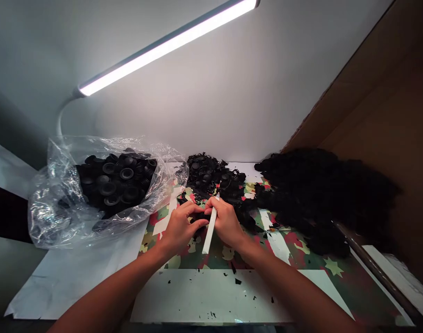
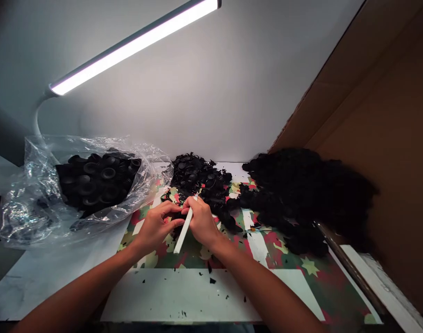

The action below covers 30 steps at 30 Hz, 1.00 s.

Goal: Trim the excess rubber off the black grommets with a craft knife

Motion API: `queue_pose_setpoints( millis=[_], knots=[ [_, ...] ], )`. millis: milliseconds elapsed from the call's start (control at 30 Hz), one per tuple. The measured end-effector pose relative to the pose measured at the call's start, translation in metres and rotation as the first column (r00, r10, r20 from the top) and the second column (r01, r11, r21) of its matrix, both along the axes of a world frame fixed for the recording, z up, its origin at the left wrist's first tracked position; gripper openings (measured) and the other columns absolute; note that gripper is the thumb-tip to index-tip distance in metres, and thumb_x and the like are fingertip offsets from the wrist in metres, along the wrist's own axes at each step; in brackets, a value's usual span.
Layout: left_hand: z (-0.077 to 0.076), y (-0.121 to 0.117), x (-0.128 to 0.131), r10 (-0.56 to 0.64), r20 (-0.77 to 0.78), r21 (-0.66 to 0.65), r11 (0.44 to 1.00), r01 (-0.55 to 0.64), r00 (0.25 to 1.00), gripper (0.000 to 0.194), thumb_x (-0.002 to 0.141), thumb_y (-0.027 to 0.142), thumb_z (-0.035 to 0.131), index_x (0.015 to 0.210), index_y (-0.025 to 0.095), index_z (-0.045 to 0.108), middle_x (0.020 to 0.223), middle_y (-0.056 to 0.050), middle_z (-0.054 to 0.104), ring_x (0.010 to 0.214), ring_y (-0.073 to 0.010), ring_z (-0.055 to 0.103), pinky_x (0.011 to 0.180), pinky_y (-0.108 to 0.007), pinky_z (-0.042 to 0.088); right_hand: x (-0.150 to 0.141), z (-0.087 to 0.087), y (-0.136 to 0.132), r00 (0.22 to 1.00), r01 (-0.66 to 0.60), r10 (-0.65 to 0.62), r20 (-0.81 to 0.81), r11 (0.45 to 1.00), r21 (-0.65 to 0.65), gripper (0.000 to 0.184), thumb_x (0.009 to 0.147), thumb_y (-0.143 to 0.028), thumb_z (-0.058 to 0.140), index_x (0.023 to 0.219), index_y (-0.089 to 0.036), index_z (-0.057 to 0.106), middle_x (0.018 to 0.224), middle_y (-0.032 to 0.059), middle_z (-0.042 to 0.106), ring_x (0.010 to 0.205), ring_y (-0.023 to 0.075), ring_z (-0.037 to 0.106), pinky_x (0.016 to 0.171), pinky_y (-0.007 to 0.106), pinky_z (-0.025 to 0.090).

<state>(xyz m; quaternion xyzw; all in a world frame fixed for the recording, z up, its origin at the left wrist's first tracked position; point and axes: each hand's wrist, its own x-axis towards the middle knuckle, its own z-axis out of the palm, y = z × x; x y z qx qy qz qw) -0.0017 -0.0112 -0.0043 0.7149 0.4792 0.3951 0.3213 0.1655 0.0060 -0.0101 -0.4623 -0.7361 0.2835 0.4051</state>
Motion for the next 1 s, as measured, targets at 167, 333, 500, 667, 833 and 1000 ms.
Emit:
queue_pose_setpoints(
  millis=[167,333,500,667,833,1000],
  knots=[
    [-0.002,-0.001,0.002,-0.026,-0.004,-0.016,1.000,0.026,1.000,0.018,0.081,0.016,0.071,0.098,0.021,0.073,0.090,-0.003,0.068,0.080,-0.0179,0.061,0.074,-0.029,0.047,-0.002,-0.001,-0.002,0.996,0.021,-0.033,-0.083,0.990,-0.142,0.012,0.072,-0.015,0.054,0.068,-0.021,0.044,0.060,-0.0059,0.045,0.059,0.0124,0.039,0.054,0.023,0.027],
    [-0.009,0.002,0.001,-0.009,0.030,0.004,1.000,0.009,1.000,0.012,0.082,0.017,0.070,0.093,0.019,0.071,0.087,-0.002,0.068,0.079,-0.0174,0.062,0.073,-0.028,0.048,-0.009,-0.002,-0.004,0.990,0.062,-0.084,-0.117,0.982,-0.178,0.010,0.071,-0.020,0.049,0.066,-0.021,0.040,0.059,-0.0059,0.042,0.058,0.0119,0.035,0.054,0.024,0.024],
    [-0.001,-0.012,0.006,-0.053,0.071,0.163,0.986,0.041,0.996,0.016,0.079,0.007,0.068,0.088,0.020,0.070,0.087,-0.002,0.069,0.081,-0.0176,0.065,0.074,-0.029,0.050,0.001,-0.010,0.009,0.972,0.145,-0.177,-0.155,0.970,-0.197,0.008,0.070,-0.022,0.048,0.068,-0.022,0.040,0.060,-0.0059,0.041,0.057,0.0120,0.034,0.053,0.024,0.023],
    [0.008,-0.024,0.009,-0.140,0.276,0.066,0.990,0.126,0.951,0.024,0.076,0.017,0.078,0.099,0.020,0.070,0.093,-0.005,0.071,0.085,-0.0189,0.067,0.077,-0.029,0.054,0.030,-0.012,0.027,0.960,0.153,-0.204,-0.194,0.956,-0.249,0.013,0.077,-0.028,0.051,0.066,-0.021,0.049,0.057,-0.0044,0.045,0.055,0.0125,0.039,0.052,0.024,0.028],
    [0.005,-0.011,0.003,-0.047,0.431,-0.090,0.991,0.095,0.901,0.024,0.076,0.022,0.080,0.098,0.019,0.071,0.096,-0.005,0.065,0.090,-0.0187,0.066,0.083,-0.030,0.055,0.038,-0.002,0.020,0.973,-0.003,-0.070,-0.220,0.950,-0.313,0.018,0.078,-0.035,0.064,0.081,-0.019,0.071,0.067,0.0005,0.063,0.058,0.0148,0.053,0.053,0.026,0.040],
    [0.002,-0.006,0.000,-0.013,0.437,-0.160,0.983,0.091,0.899,0.025,0.075,0.021,0.080,0.098,0.019,0.070,0.097,-0.004,0.066,0.092,-0.0188,0.066,0.086,-0.031,0.054,0.034,0.006,0.010,0.953,-0.042,-0.057,-0.299,0.948,-0.314,0.033,0.090,-0.048,0.058,0.086,-0.019,0.073,0.069,0.0011,0.062,0.060,0.0148,0.054,0.055,0.026,0.041]
  ],
)
